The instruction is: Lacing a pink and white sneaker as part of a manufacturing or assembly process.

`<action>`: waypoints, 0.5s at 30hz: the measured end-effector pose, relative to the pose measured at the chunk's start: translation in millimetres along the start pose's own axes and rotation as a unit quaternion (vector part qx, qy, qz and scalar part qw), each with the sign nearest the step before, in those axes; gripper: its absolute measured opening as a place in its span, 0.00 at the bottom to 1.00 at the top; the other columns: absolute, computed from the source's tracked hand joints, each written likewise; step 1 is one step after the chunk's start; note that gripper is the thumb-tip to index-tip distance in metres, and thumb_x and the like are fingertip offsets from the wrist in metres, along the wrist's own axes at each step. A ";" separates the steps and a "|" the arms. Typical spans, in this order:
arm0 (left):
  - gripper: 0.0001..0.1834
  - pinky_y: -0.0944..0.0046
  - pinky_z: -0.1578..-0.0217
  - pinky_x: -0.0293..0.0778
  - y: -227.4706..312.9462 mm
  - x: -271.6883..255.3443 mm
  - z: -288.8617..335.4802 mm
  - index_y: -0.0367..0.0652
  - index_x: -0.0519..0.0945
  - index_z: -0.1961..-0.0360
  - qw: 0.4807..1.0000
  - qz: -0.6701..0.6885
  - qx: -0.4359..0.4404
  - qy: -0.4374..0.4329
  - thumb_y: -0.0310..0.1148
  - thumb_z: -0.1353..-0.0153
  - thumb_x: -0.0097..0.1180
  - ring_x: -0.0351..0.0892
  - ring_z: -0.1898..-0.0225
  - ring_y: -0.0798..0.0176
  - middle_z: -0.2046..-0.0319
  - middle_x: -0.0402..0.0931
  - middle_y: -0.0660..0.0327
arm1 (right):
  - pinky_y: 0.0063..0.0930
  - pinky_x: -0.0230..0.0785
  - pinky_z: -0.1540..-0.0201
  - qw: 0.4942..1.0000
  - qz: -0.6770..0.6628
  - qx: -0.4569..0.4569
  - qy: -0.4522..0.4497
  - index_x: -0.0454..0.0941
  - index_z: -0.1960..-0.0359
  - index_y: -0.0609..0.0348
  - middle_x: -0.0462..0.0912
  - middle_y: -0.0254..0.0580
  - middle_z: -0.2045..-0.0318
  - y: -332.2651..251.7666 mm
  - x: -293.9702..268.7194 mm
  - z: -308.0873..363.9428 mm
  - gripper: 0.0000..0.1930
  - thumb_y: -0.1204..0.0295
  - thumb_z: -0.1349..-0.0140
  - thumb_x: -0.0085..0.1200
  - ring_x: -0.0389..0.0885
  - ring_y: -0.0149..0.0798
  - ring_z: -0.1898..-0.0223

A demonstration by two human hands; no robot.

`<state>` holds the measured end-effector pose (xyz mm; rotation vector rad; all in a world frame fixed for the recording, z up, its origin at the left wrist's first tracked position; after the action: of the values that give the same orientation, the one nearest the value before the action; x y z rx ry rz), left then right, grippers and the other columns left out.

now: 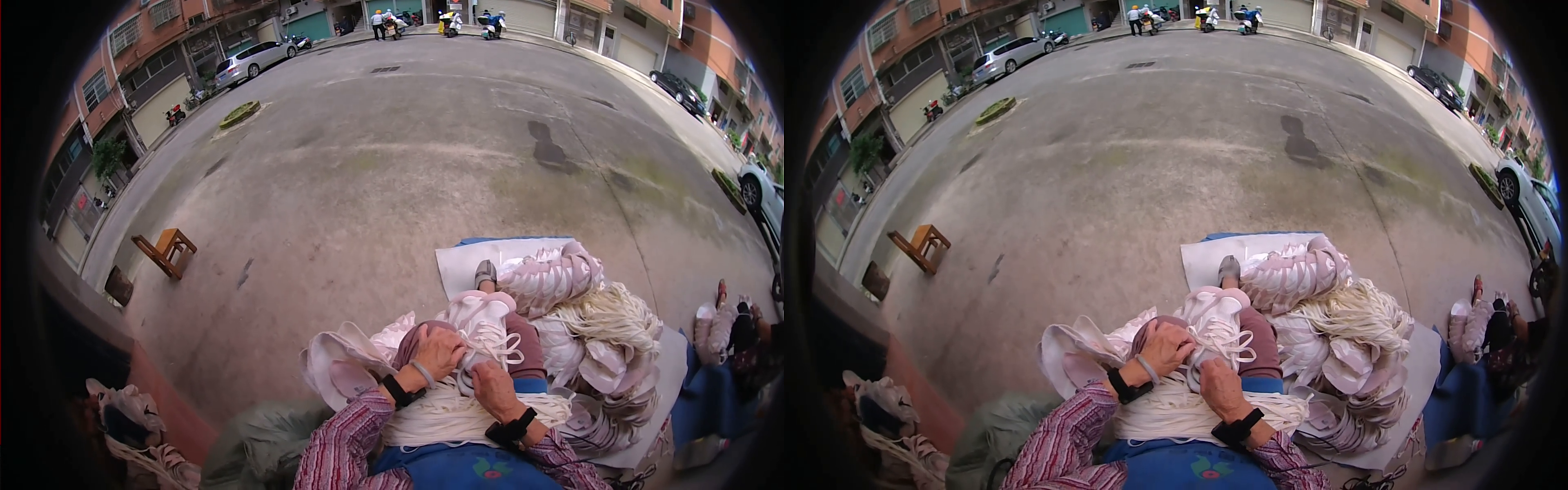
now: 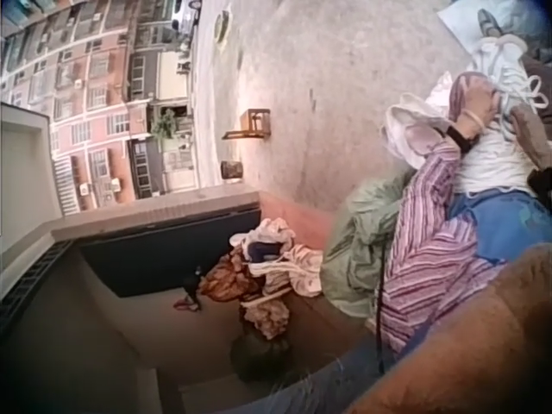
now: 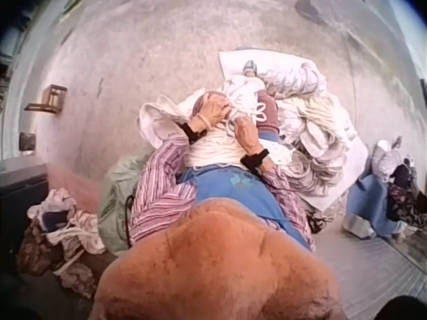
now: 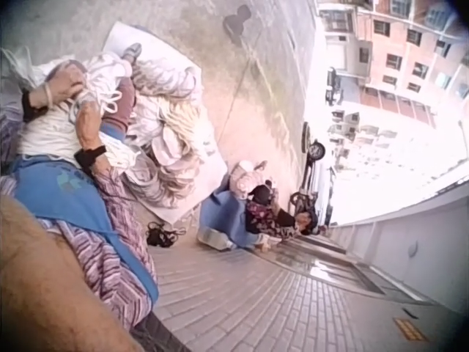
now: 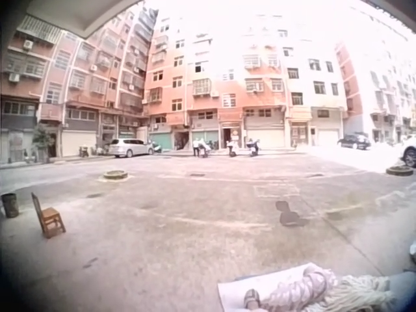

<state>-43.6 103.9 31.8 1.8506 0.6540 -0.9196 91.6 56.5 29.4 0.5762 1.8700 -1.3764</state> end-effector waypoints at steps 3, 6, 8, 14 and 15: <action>0.08 0.41 0.48 0.54 1.9 1.8 -2.4 0.47 0.80 0.70 0.999 0.031 0.014 -0.008 0.38 0.42 0.53 0.73 0.56 0.53 0.66 0.79 0.60 | 0.44 0.70 0.65 0.999 -0.018 0.013 0.043 0.77 0.71 0.63 0.78 0.55 0.73 3.1 3.2 -9.8 0.05 0.73 0.43 0.53 0.78 0.56 0.68; 0.08 0.41 0.49 0.54 -1.2 6.2 0.5 0.47 0.79 0.67 1.000 0.023 0.014 -0.007 0.37 0.41 0.51 0.72 0.55 0.52 0.65 0.78 0.59 | 0.43 0.71 0.66 0.998 -0.044 0.031 0.029 0.78 0.70 0.64 0.79 0.54 0.74 4.3 5.0 -18.3 0.06 0.72 0.42 0.54 0.79 0.56 0.70; 0.08 0.44 0.50 0.55 -3.6 11.7 -0.4 0.47 0.79 0.66 1.000 0.002 0.022 -0.015 0.36 0.42 0.51 0.72 0.54 0.54 0.63 0.77 0.60 | 0.41 0.71 0.67 0.996 -0.064 0.038 0.041 0.79 0.69 0.63 0.79 0.54 0.74 8.9 7.9 -18.4 0.07 0.71 0.42 0.54 0.80 0.55 0.71; 0.07 0.46 0.55 0.57 -19.0 27.8 -1.3 0.48 0.79 0.67 0.998 -0.007 0.033 -0.046 0.35 0.45 0.51 0.70 0.55 0.56 0.63 0.72 0.61 | 0.39 0.72 0.67 0.986 -0.131 0.075 0.069 0.81 0.66 0.61 0.81 0.54 0.75 17.0 8.5 -18.1 0.09 0.69 0.42 0.53 0.81 0.53 0.72; 0.07 0.46 0.56 0.57 -20.4 28.2 -2.0 0.48 0.78 0.68 0.998 0.025 0.028 -0.054 0.35 0.46 0.51 0.70 0.55 0.55 0.63 0.72 0.61 | 0.38 0.72 0.68 0.985 -0.133 0.089 0.057 0.82 0.65 0.61 0.81 0.53 0.74 18.4 8.5 -18.7 0.09 0.69 0.42 0.53 0.81 0.51 0.72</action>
<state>-42.0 115.7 -0.9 1.8439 0.5177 -1.0053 94.0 79.6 14.4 0.5169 1.9820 -1.7308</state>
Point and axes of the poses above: each hand's wrist, its own z-axis away from the middle knuckle, its own x-axis out of the palm, y = z × x, the point moved 7 cm from there along -z, towards the middle knuckle
